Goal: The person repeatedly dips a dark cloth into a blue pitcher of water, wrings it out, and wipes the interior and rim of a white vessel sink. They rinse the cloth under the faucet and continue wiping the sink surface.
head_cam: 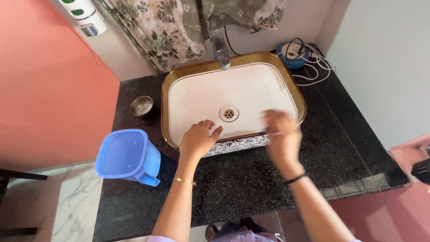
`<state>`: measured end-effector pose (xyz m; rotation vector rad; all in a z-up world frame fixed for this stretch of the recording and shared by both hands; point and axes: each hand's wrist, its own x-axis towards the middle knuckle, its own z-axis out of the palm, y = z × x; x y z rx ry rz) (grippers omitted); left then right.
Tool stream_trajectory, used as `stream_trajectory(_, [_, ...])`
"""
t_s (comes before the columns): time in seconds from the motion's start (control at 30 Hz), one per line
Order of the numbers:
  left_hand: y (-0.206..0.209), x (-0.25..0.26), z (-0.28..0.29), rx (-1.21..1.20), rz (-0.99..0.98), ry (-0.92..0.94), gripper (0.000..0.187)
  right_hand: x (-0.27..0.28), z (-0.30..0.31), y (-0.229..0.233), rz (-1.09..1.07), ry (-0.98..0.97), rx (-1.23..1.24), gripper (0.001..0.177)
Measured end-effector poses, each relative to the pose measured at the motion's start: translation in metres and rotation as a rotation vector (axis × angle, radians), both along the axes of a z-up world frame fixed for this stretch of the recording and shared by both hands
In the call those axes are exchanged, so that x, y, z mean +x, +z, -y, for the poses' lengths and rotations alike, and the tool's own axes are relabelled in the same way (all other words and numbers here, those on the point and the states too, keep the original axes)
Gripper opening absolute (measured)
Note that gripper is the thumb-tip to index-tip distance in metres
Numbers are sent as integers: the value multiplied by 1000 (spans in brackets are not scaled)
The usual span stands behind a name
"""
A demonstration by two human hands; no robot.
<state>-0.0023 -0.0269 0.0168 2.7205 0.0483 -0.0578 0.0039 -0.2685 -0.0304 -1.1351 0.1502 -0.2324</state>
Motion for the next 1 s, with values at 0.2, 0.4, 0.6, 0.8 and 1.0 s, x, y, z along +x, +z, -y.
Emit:
stream_trajectory(0.2, [-2, -1, 0, 26, 12, 50, 54, 5, -4, -15, 992, -195, -1393, 21])
stream_trajectory(0.4, [-2, 1, 2, 56, -31, 91, 57, 42, 115, -35, 614, -444, -1410, 11])
stream_trajectory(0.6, [0, 1, 5, 79, -35, 113, 56, 36, 124, -42, 127, -491, -714, 24])
stream_trajectory(0.8, [0, -1, 8, 73, -14, 108, 55, -6, 69, -31, 344, -482, -985, 30])
stream_trajectory(1.0, [-8, 1, 5, 107, 101, 78, 57, 30, 99, -13, 255, -337, -1056, 24])
